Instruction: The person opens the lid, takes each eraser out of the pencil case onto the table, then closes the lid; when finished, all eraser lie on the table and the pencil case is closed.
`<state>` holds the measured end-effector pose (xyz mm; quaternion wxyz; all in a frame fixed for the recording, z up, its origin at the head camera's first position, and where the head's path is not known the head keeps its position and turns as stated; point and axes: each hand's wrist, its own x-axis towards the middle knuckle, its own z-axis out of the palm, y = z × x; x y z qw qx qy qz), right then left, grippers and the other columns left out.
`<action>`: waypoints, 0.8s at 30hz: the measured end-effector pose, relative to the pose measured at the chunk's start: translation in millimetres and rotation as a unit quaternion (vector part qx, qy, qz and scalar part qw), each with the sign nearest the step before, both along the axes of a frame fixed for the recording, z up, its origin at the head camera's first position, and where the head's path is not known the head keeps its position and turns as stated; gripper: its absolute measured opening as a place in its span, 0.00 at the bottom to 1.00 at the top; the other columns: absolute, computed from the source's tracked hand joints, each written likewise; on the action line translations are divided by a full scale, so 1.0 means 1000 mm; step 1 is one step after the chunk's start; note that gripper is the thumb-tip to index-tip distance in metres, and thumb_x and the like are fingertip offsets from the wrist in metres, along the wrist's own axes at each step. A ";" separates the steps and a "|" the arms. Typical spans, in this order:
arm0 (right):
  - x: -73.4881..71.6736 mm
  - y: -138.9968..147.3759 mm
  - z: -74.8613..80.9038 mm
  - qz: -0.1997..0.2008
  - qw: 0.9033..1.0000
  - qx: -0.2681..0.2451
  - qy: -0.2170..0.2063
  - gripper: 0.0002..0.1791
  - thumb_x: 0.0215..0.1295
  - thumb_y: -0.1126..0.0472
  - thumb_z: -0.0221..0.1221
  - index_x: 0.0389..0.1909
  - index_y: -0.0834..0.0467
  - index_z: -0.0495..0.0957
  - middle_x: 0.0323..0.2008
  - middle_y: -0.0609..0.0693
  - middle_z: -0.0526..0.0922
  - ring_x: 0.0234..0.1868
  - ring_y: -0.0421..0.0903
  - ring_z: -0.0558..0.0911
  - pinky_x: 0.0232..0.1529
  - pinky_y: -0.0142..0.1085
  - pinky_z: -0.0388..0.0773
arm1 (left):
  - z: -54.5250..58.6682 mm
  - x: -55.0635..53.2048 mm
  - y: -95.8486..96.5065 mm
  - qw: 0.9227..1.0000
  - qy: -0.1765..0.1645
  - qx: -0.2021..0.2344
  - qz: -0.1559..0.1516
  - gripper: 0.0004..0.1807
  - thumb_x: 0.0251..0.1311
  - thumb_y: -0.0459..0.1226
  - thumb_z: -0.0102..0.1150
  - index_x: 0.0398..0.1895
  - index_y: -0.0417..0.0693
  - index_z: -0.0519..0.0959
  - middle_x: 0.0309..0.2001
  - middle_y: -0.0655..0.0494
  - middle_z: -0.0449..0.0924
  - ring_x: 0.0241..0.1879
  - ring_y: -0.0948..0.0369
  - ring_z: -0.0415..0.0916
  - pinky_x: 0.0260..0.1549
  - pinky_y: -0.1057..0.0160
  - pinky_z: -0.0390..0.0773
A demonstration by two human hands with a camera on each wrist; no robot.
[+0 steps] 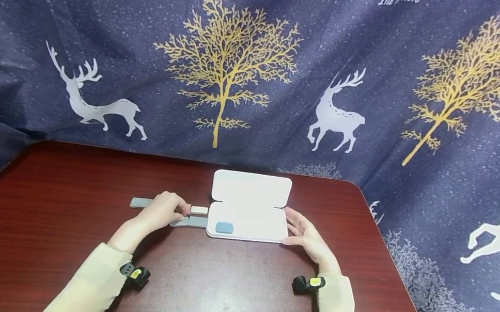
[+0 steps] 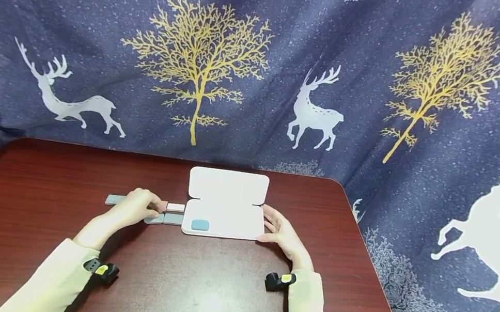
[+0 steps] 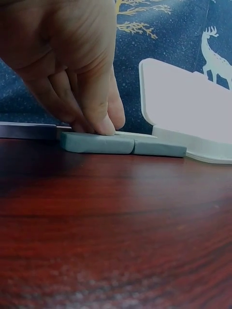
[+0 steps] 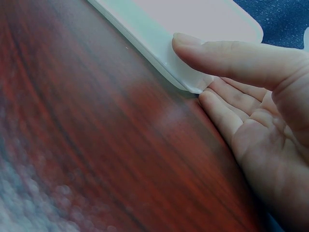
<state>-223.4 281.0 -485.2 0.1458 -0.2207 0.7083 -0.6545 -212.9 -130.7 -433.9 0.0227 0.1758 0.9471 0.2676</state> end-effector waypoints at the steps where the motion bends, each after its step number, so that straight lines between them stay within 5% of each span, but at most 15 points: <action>1: 0.000 0.000 0.001 -0.003 1.000 0.003 -0.005 0.50 0.53 0.68 0.68 0.73 0.69 0.50 0.73 0.71 0.53 0.67 0.41 0.69 0.60 0.24 0.72 | 0.000 0.000 0.000 1.000 0.001 -0.001 -0.001 0.07 0.51 0.26 0.68 0.33 0.42 0.87 0.33 0.52 0.87 0.41 0.53 0.84 0.43 0.54 0.82; 8: 0.002 -0.005 0.008 -0.028 0.998 0.013 -0.055 0.50 0.52 0.78 0.63 0.74 0.72 0.45 0.74 0.72 0.48 0.73 0.69 0.53 0.59 0.25 0.73 | 0.001 0.000 0.000 1.000 0.007 0.000 -0.005 0.08 0.51 0.25 0.67 0.34 0.41 0.87 0.33 0.52 0.87 0.41 0.52 0.84 0.44 0.53 0.82; 19: 0.002 -0.005 0.007 -0.030 0.998 0.014 -0.057 0.50 0.51 0.77 0.63 0.74 0.70 0.47 0.74 0.71 0.49 0.74 0.68 0.53 0.60 0.23 0.71 | 0.006 0.000 0.012 0.999 0.002 0.047 -0.014 0.08 0.53 0.31 0.68 0.38 0.42 0.87 0.36 0.51 0.88 0.45 0.51 0.83 0.48 0.51 0.82; 24: 0.001 -0.004 0.006 -0.030 0.998 0.015 -0.047 0.50 0.51 0.78 0.63 0.73 0.72 0.47 0.73 0.72 0.49 0.73 0.68 0.53 0.61 0.23 0.70 | 0.007 0.004 0.025 0.998 0.011 0.062 -0.030 0.08 0.53 0.31 0.68 0.38 0.41 0.87 0.37 0.50 0.88 0.40 0.54 0.84 0.39 0.57 0.83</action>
